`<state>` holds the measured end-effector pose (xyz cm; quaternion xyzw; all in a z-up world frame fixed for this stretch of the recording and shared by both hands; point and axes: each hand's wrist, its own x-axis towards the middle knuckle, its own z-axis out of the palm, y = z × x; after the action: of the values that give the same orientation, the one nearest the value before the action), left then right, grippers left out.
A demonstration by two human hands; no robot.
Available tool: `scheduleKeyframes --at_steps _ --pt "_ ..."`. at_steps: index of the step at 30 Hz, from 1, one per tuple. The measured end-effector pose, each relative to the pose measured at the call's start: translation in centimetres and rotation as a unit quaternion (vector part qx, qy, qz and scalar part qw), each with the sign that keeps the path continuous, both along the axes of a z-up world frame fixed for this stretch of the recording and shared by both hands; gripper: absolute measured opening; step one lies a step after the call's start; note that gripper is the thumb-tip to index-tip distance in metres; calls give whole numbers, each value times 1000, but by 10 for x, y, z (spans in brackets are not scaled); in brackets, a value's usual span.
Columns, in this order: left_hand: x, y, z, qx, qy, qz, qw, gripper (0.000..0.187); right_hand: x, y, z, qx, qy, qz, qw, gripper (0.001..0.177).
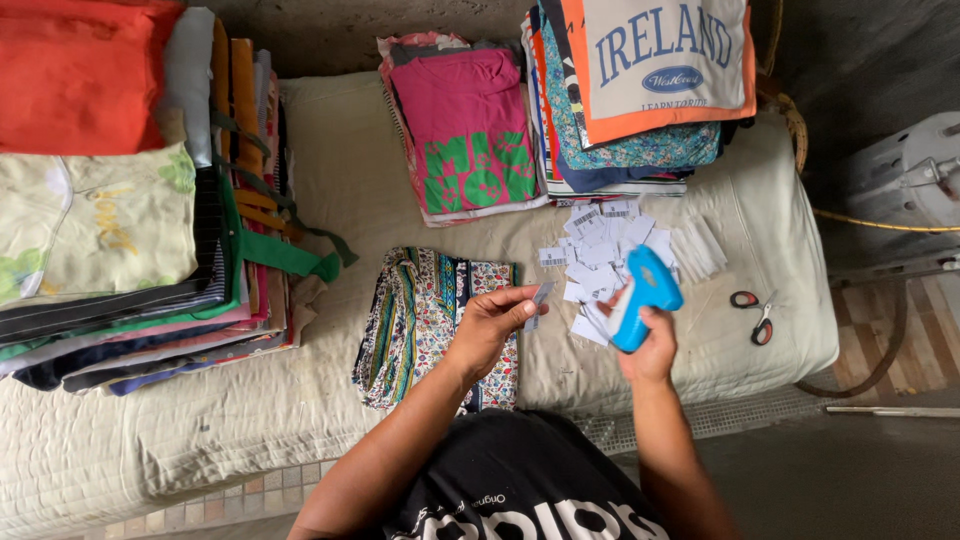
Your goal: The person uses a tagging gun to attach price labels to various items of clothing and towels by hand, then places the tagged items into stacks.
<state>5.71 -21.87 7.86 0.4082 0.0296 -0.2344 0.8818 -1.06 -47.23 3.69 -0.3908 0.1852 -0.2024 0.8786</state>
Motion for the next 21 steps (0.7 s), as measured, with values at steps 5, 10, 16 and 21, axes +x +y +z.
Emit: scheduleKeyframes --at_steps 5,10,16,21 --pt "-2 9 5 57 -94 11 994 28 7 60 21 12 -72 144 987 73" --pt "-11 18 39 108 -175 7 979 31 17 110 79 -125 -66 105 984 37" --pt "-16 24 42 133 -218 -2 967 31 23 98 57 -219 -125 121 960 28" --pt "-18 26 48 219 -312 15 925 35 16 106 56 -255 -76 75 961 24"
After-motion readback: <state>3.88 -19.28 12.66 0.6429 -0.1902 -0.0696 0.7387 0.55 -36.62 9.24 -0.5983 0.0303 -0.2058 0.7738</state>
